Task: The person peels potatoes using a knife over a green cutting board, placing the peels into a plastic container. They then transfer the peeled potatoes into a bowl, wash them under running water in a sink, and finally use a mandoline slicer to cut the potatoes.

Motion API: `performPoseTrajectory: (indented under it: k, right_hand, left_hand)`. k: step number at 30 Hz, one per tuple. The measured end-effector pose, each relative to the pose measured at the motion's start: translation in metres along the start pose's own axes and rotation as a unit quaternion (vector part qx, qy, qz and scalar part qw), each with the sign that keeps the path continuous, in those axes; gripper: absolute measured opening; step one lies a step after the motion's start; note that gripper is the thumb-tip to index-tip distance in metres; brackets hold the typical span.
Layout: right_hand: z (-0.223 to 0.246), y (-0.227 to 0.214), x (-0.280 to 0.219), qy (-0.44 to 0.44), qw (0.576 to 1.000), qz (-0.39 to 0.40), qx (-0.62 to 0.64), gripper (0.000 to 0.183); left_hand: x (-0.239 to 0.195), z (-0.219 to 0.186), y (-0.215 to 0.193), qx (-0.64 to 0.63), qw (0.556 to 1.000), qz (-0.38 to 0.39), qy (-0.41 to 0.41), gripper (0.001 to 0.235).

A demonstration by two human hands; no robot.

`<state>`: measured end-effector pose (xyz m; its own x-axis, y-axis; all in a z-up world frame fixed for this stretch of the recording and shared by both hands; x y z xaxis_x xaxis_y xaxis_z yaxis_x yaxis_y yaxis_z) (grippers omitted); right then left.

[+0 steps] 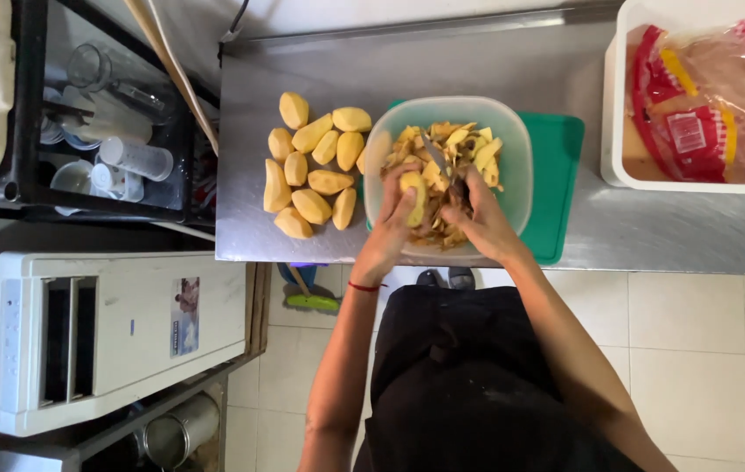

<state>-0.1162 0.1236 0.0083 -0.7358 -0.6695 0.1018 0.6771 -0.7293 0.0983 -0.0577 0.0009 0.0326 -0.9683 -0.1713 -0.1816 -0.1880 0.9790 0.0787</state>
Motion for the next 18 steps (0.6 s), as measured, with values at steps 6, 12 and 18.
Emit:
performPoseTrajectory:
  k: [6,12,18]
  right_hand:
    - [-0.040,-0.012,-0.008,-0.129,0.973,-0.012,-0.192,0.095]
    - [-0.022,0.001,-0.009,-0.210,0.944,0.004,-0.256,0.063]
    - [-0.006,0.001,-0.005,-0.184,0.941,0.002,-0.285,0.094]
  left_hand:
    - [0.010,0.051,0.018,-0.170,0.980,-0.013,-0.102,0.037]
    - [0.020,0.096,0.003,-0.196,0.964,-0.044,-0.172,0.058]
    - [0.007,0.059,0.010,-0.132,0.976,-0.046,-0.168,0.072]
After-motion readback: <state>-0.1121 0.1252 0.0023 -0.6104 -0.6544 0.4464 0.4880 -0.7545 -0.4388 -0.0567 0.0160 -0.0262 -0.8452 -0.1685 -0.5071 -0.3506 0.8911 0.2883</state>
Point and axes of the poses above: each hand's wrist, its own x-axis towards the middle knuckle, its own y-axis out of the palm, z = x × y, the point moved 6 cm from there along x, towards the middle knuckle, and after that the axes turned 9 degrees about x, right-handed, at the moved point
